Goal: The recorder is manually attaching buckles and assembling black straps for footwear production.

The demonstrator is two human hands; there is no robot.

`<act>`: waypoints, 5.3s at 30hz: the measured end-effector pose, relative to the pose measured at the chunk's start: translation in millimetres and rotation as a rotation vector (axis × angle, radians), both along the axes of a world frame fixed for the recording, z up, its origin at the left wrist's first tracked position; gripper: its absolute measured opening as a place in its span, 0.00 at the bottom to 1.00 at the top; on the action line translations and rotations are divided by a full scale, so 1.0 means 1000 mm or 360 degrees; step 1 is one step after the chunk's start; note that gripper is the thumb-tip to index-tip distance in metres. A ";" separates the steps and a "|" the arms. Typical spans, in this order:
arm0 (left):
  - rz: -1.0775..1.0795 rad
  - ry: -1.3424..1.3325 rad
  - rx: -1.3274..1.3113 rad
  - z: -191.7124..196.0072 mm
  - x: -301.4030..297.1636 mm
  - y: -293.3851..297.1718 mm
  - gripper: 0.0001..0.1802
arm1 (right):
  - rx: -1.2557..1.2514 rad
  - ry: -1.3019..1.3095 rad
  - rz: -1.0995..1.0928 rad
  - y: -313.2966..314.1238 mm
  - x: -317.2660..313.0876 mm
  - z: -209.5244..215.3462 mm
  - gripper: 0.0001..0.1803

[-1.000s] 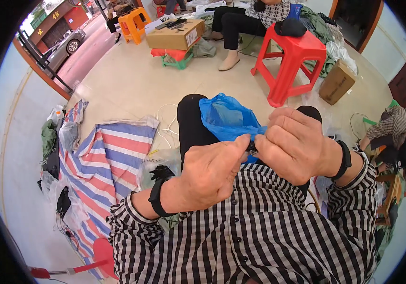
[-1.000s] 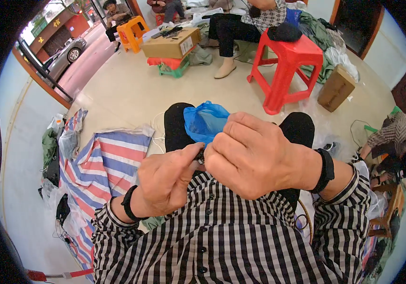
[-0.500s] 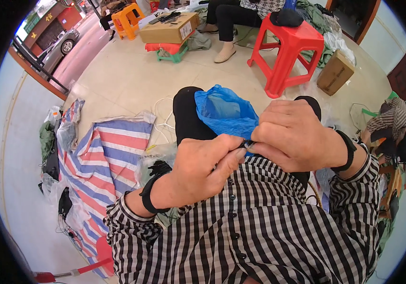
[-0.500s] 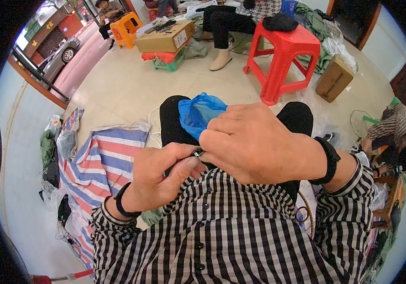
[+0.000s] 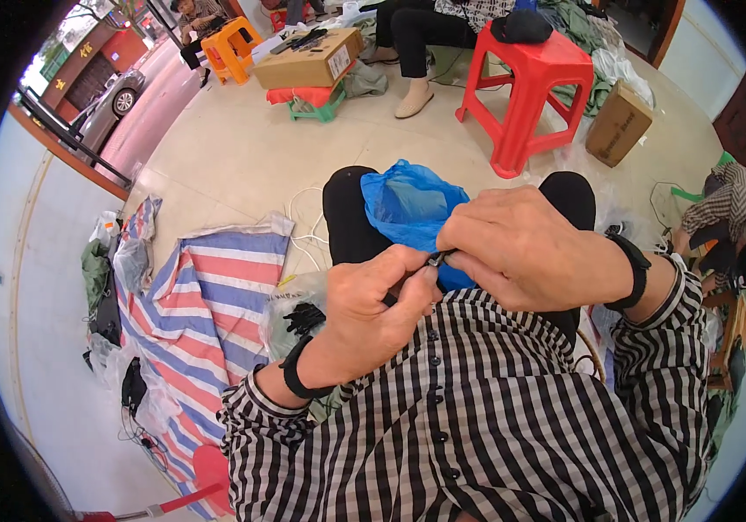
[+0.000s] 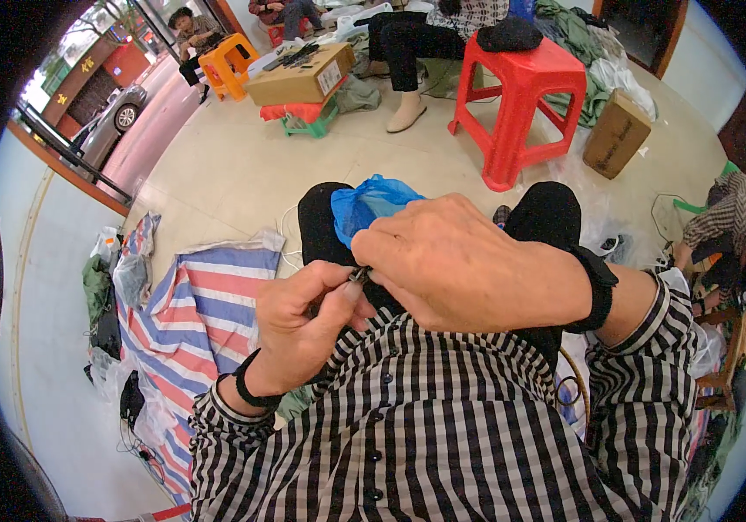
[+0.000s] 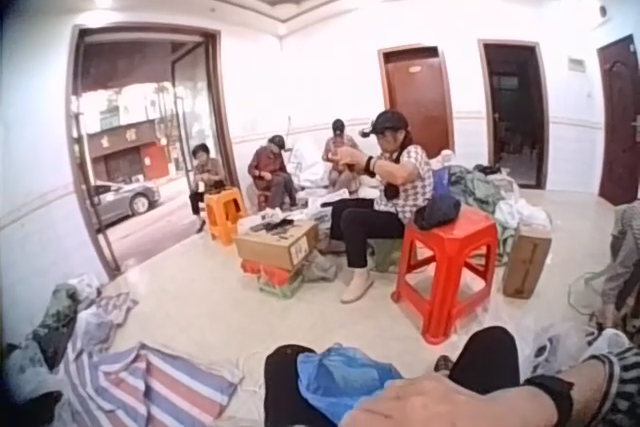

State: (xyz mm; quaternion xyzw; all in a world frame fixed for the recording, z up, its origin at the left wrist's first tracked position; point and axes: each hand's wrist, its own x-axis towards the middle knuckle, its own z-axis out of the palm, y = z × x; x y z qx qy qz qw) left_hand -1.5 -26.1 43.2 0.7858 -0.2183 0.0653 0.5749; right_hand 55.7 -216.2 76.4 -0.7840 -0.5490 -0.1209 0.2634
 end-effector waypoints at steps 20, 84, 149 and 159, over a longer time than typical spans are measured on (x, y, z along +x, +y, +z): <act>0.0350 -0.0077 -0.0788 -0.014 0.026 -0.015 0.08 | 0.0740 -0.0039 -0.0534 -0.004 0.003 -0.010 0.19; -0.0643 0.0287 -0.0036 -0.093 0.055 -0.048 0.42 | 0.0687 -0.0570 -0.0615 -0.003 0.022 -0.170 0.08; 0.0100 0.0482 -0.0433 -0.069 0.048 0.000 0.07 | 0.1010 0.1813 -0.0094 0.006 0.043 -0.082 0.05; 0.0055 0.0634 -0.0671 -0.068 0.035 -0.008 0.06 | 0.0936 0.1994 -0.0118 0.005 0.041 -0.085 0.09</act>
